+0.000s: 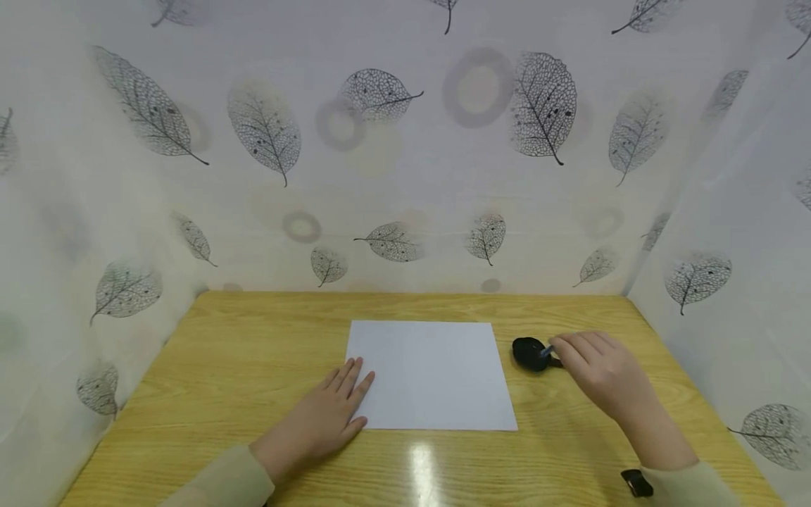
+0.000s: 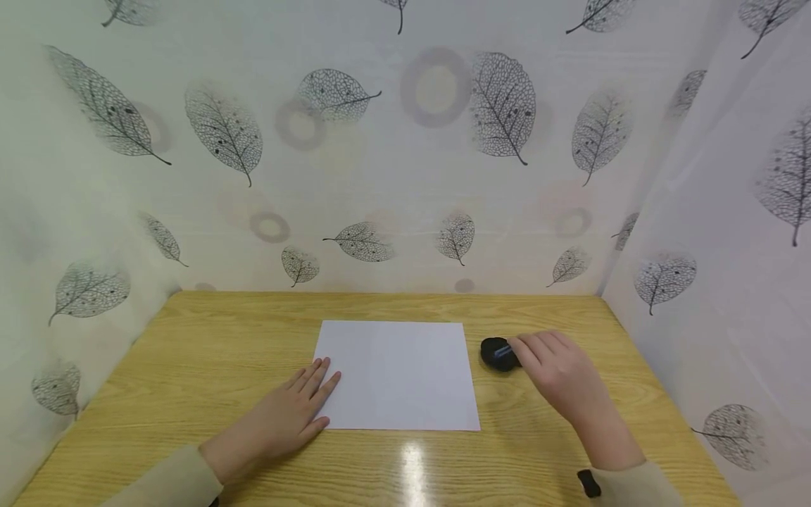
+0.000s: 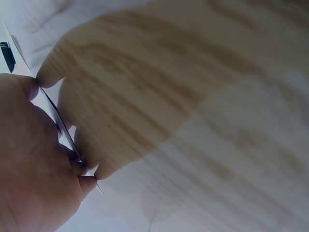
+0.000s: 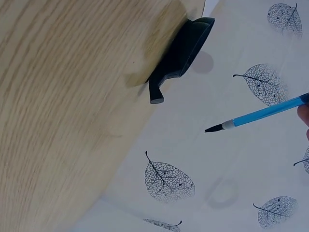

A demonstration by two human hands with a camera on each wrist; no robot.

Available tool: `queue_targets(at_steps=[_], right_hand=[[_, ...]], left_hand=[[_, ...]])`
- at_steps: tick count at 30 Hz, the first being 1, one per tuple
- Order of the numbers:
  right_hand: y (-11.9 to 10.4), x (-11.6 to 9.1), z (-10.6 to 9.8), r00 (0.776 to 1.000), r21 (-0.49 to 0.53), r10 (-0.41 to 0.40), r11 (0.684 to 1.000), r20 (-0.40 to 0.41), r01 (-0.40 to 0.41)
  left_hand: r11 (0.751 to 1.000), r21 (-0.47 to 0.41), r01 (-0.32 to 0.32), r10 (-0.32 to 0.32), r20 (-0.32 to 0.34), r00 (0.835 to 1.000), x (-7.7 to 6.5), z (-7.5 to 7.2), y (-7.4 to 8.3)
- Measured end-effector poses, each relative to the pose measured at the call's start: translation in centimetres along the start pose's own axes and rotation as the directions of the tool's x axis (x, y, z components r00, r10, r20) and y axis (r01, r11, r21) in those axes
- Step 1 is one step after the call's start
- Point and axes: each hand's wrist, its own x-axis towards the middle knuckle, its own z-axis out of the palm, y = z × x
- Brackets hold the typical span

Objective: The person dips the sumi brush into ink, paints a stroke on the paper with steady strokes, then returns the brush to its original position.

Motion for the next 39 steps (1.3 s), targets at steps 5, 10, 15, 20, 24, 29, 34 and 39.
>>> queue_targets(at_steps=[5,10,15,20,24,29,34,39], right_hand=[[0.3,0.1,0.3,0.999,-0.016,0.035,0.999,-0.041,-0.036],[0.5,0.0,0.7,0.992,-0.002,0.107,0.994,-0.070,-0.107],[0.7,-0.1,0.9,0.981,0.016,0.169,0.986,-0.096,-0.168],[0.8,-0.3,1.1,0.971,0.023,0.217,0.976,-0.099,-0.216],[0.8,-0.6,1.4,0.958,0.016,0.274,0.962,-0.084,-0.274],[0.7,-1.0,1.6,0.923,0.019,0.378,0.926,-0.071,-0.377],[0.5,-1.3,1.7,0.884,0.028,0.464,0.886,-0.059,-0.463],[0.5,-1.6,1.8,0.849,0.067,0.524,0.852,-0.065,-0.520]], left_hand=[[1.000,0.005,0.004,-0.004,0.003,1.000,0.0,0.0,0.1],[1.000,0.021,0.006,-0.006,0.006,1.000,-0.1,0.1,0.1],[1.000,0.014,0.004,-0.004,0.016,1.000,-0.2,-0.2,0.3],[1.000,0.007,0.008,-0.008,0.020,1.000,-0.2,-0.3,0.4],[1.000,0.010,0.015,-0.015,0.022,1.000,-0.2,-0.2,0.3],[1.000,0.013,0.021,-0.021,0.029,0.999,-0.2,-0.1,0.3],[1.000,0.007,0.019,-0.020,0.030,0.999,-0.2,-0.3,0.5],[1.000,0.007,0.013,-0.013,0.021,1.000,-0.2,-0.3,0.5]])
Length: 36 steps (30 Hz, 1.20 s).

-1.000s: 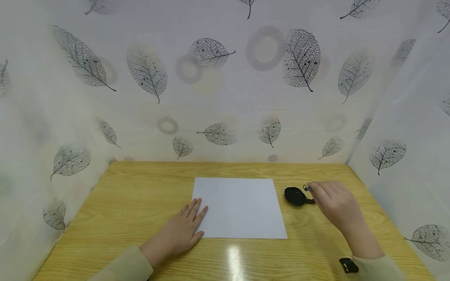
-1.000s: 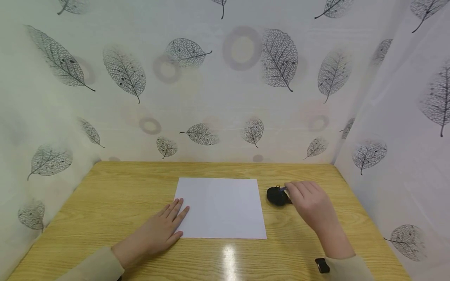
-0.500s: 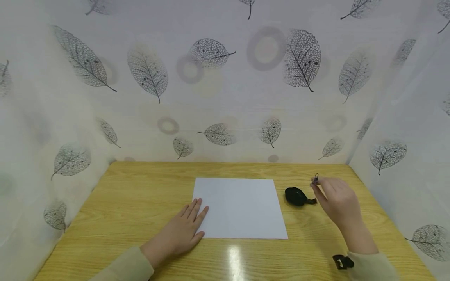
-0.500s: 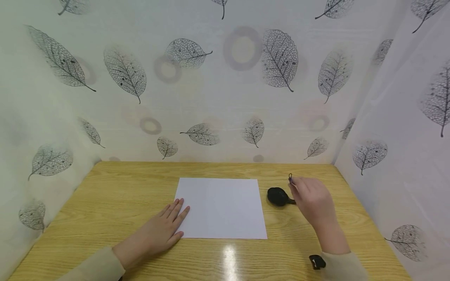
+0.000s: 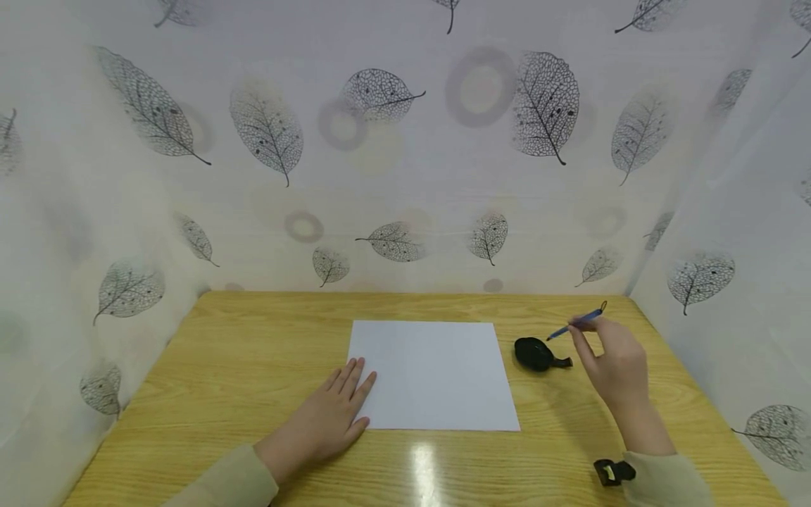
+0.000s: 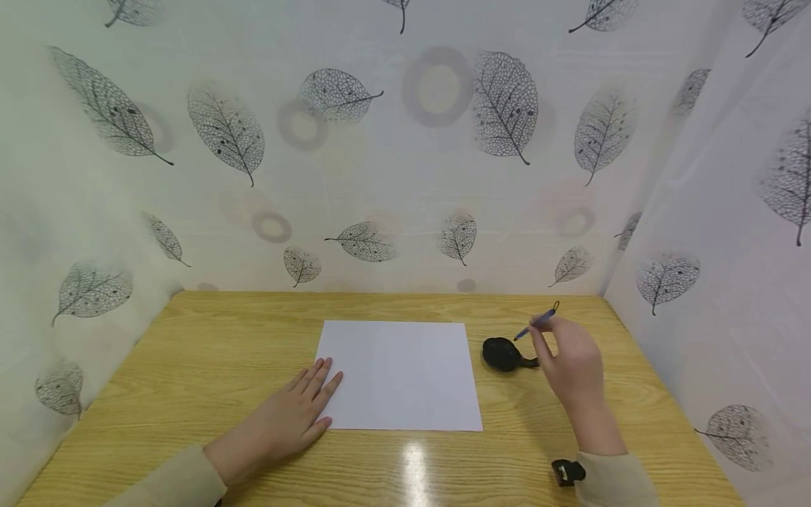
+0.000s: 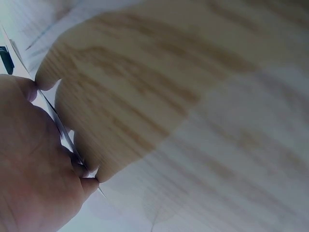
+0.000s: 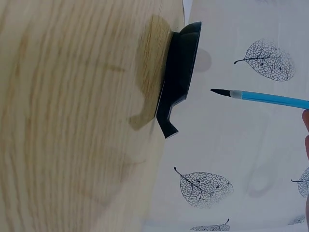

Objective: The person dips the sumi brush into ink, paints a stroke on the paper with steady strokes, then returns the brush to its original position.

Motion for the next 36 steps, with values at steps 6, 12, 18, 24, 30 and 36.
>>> queue_targets(at_steps=[6,12,18,24,30,36], right_hand=[[0.4,-0.7,0.2,0.994,0.044,0.109,0.993,0.032,-0.110],[0.7,-1.4,0.7,0.975,0.127,0.219,0.967,0.021,-0.220],[0.9,-1.9,1.2,0.962,0.212,0.274,0.940,-0.013,-0.266],[1.3,-2.2,1.6,0.933,0.256,0.359,0.902,0.007,-0.348],[1.6,-2.5,1.8,0.907,0.232,0.415,0.878,0.067,-0.419],[1.5,-2.6,1.8,0.888,0.200,0.445,0.866,0.114,-0.459]], left_hand=[[1.000,0.015,-0.001,0.001,-0.004,1.000,0.1,0.1,0.0],[1.000,-0.003,0.004,-0.004,0.003,1.000,0.1,0.0,0.0],[1.000,-0.007,0.004,-0.004,0.004,1.000,0.1,-0.1,0.0],[1.000,0.001,0.003,-0.003,0.006,1.000,0.1,0.0,0.0],[1.000,-0.001,0.008,-0.008,0.009,1.000,0.1,-0.2,0.1],[1.000,0.001,0.006,-0.006,0.011,1.000,0.2,-0.1,0.0]])
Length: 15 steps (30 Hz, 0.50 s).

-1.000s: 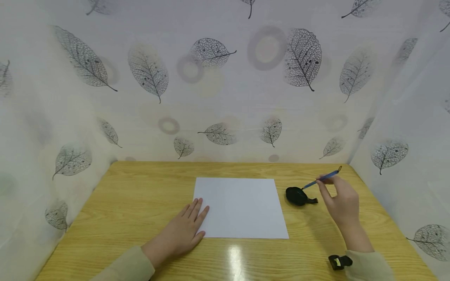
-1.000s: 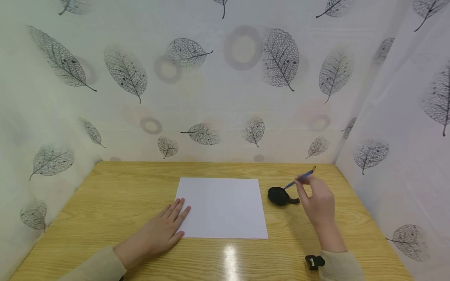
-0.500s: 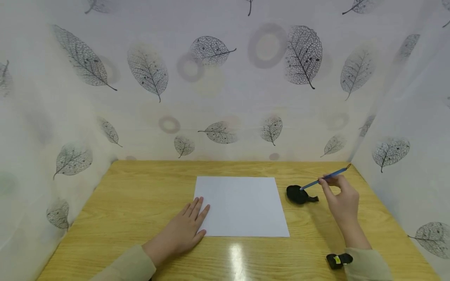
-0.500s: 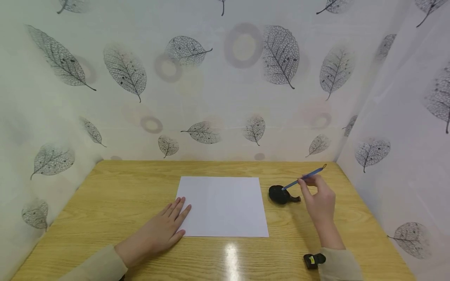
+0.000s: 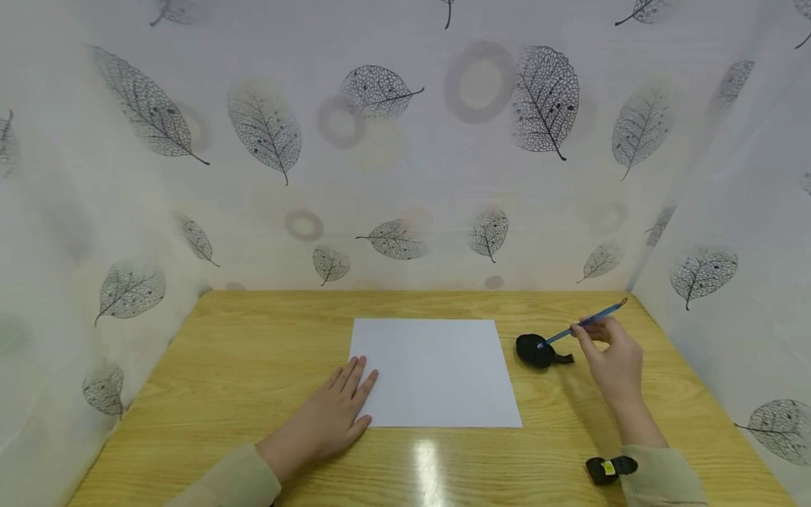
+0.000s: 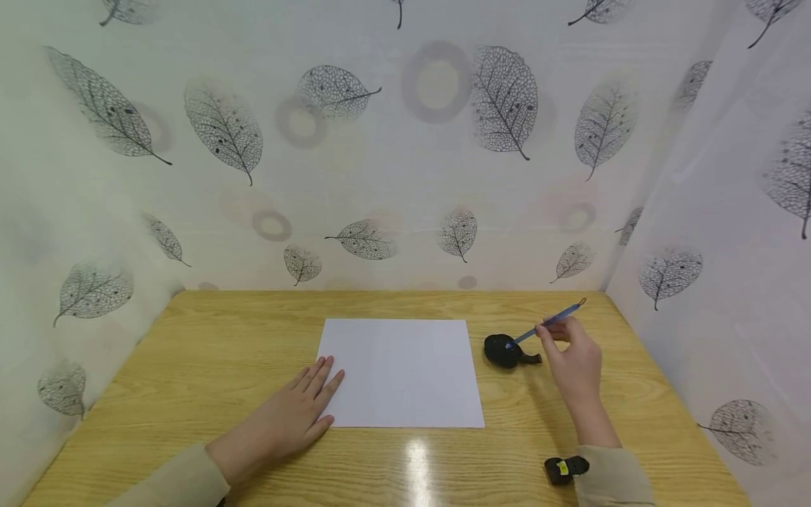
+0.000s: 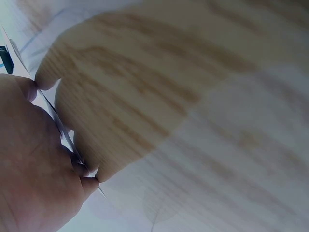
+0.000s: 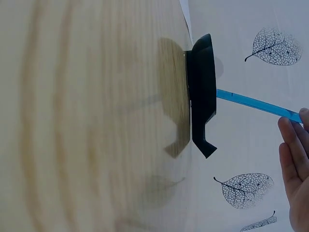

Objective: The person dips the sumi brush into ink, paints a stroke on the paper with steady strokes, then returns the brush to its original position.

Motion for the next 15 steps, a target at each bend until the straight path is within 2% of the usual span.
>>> queue_targets(at_steps=[9,15], right_hand=[[0.03,-0.31,-0.44,0.992,-0.109,0.096,0.990,0.076,-0.088],[-0.08,-0.28,-0.50,0.994,-0.100,0.101,0.990,0.052,-0.095]], left_hand=[[1.000,0.007,-0.001,0.001,-0.007,1.000,0.07,0.32,-0.13],[1.000,-0.001,0.004,-0.004,-0.003,1.000,0.03,0.18,-0.05]])
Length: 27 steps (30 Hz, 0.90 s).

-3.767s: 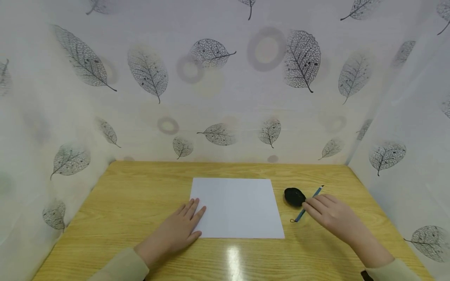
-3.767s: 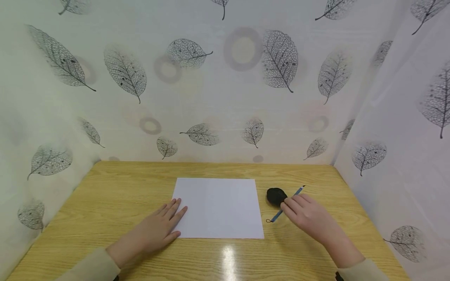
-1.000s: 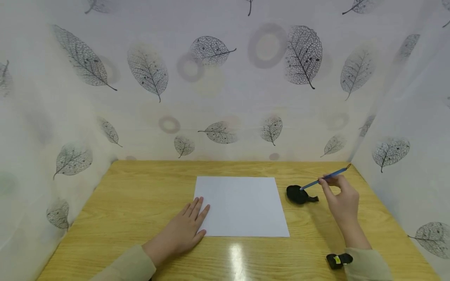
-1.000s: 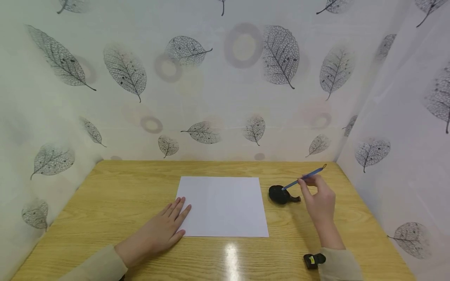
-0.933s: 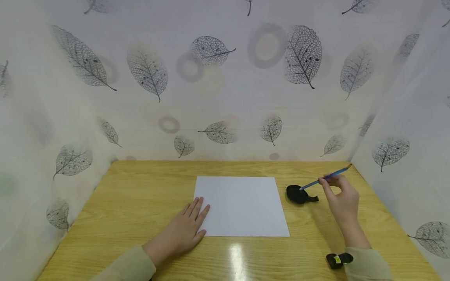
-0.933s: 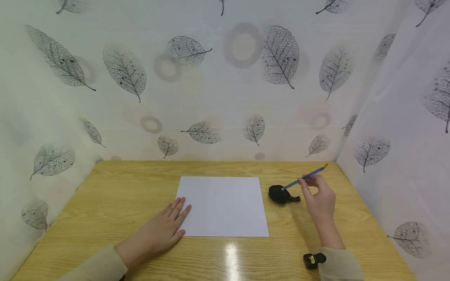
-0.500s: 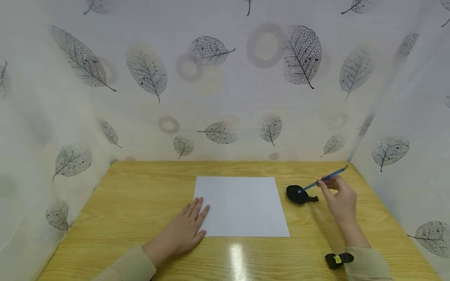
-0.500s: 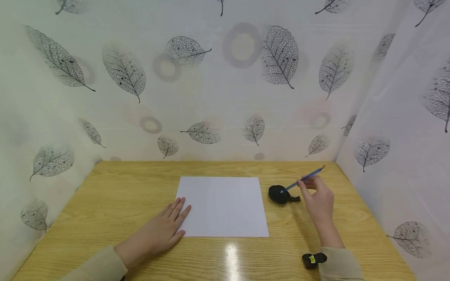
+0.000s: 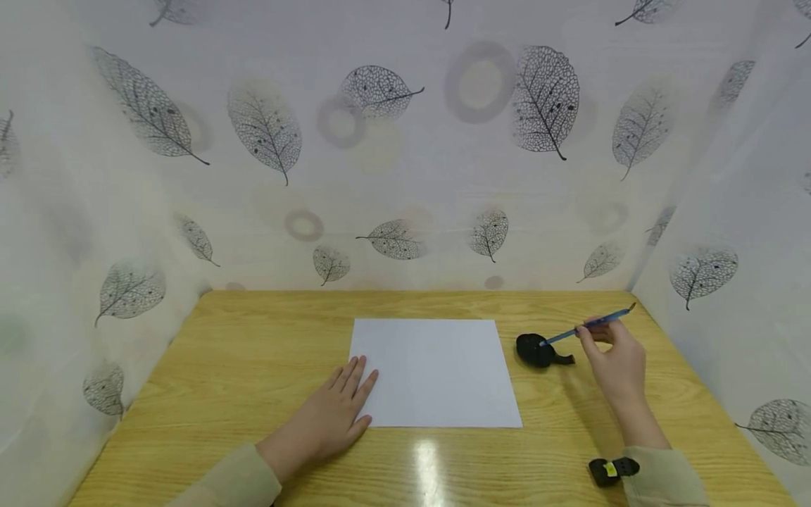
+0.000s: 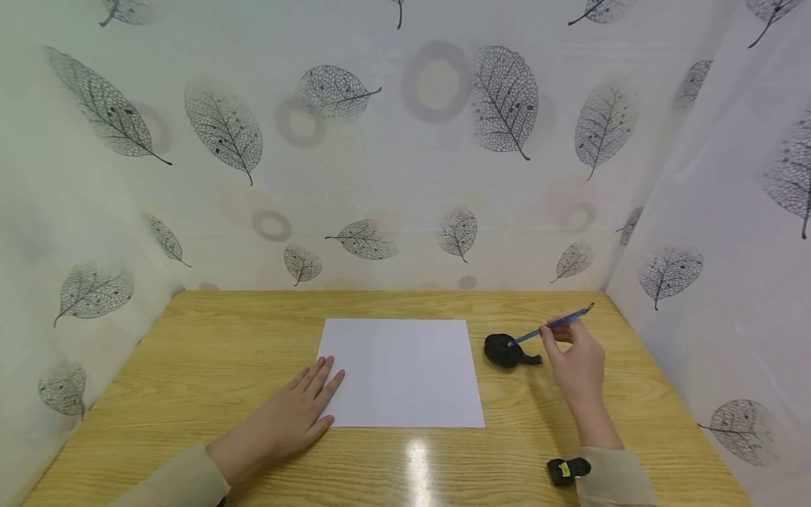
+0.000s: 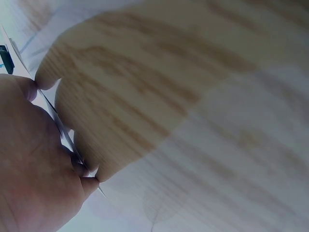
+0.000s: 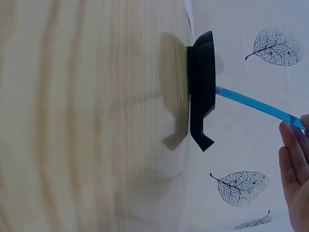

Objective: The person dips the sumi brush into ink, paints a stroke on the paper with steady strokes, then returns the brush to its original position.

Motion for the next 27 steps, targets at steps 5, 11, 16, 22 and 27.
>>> queue_targets(at_steps=[5,11,16,22,27], right_hand=[[-0.4,0.0,-0.4,1.000,0.010,-0.014,1.000,-0.002,0.014],[-0.6,0.0,-1.2,0.998,0.042,-0.020,0.999,-0.051,0.022],[-0.5,-0.1,-1.8,0.997,0.074,-0.015,0.997,-0.074,0.021],[-0.3,-0.5,-2.4,0.997,0.085,-0.010,0.996,-0.081,0.017],[-0.3,-0.6,-2.8,0.997,0.078,0.001,0.997,-0.083,0.005]], left_hand=[[1.000,-0.004,0.003,-0.003,0.006,1.000,-0.1,-0.2,0.1],[1.000,0.011,-0.001,0.001,0.003,1.000,-0.1,-0.4,0.2],[1.000,0.004,0.001,-0.001,0.007,1.000,-0.2,-0.5,0.3],[1.000,0.005,-0.006,0.006,-0.006,1.000,-0.1,-0.4,0.2],[1.000,0.010,-0.010,0.010,-0.012,1.000,-0.1,-0.3,0.2]])
